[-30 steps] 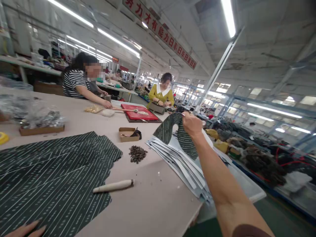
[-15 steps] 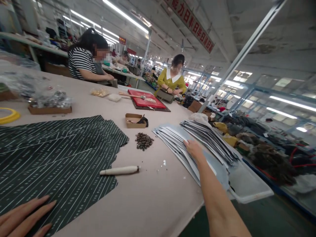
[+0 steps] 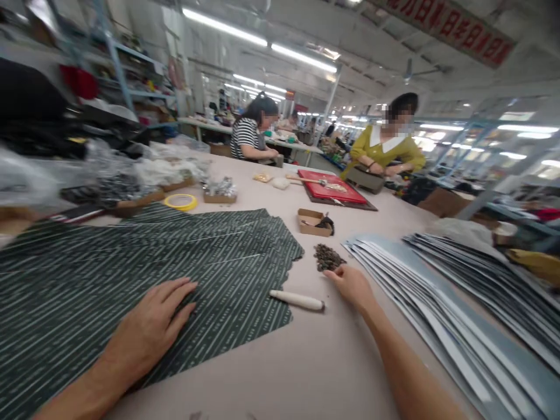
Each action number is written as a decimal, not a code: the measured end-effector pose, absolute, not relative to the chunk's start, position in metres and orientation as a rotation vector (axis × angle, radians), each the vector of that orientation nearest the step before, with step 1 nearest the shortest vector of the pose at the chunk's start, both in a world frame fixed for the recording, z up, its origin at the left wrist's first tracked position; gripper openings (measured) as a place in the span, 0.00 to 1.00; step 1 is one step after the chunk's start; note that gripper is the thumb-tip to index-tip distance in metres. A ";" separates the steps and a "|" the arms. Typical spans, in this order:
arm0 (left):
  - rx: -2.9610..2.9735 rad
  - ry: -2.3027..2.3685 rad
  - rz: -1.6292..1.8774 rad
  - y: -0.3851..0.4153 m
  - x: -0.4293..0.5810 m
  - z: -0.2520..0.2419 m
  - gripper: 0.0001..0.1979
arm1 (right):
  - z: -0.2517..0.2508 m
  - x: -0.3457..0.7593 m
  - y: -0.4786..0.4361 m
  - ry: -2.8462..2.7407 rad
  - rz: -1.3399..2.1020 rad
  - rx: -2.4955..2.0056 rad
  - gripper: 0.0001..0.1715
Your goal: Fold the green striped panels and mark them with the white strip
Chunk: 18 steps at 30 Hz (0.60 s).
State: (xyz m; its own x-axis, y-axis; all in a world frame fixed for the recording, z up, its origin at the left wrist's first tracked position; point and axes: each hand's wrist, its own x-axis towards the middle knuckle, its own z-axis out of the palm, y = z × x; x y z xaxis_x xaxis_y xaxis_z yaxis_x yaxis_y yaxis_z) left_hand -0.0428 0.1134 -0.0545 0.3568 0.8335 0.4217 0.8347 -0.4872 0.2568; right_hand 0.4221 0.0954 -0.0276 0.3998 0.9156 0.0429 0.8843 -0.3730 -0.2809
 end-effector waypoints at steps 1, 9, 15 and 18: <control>-2.547 -1.673 -0.720 0.120 -0.051 -0.044 0.23 | -0.029 0.421 0.098 -1.585 0.173 -2.399 0.20; -2.522 -1.935 -0.358 0.147 -0.099 -0.010 0.19 | -0.031 0.429 0.096 -1.588 0.180 -2.351 0.20; -2.482 -1.943 -0.399 0.145 -0.091 -0.001 0.12 | -0.042 0.444 0.068 -1.439 0.305 -2.165 0.26; -2.451 -1.916 -0.487 0.131 -0.087 -0.004 0.07 | -0.047 0.444 0.048 -1.323 0.344 -2.039 0.27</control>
State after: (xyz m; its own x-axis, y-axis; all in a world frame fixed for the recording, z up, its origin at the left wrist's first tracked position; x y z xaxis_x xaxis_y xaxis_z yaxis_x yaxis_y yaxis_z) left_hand -0.0869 0.1310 -0.0044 0.2119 0.9483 0.2361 0.9460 -0.2597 0.1940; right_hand 0.4440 0.0475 -0.0472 0.4502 0.8825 0.1356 0.7050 -0.2582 -0.6605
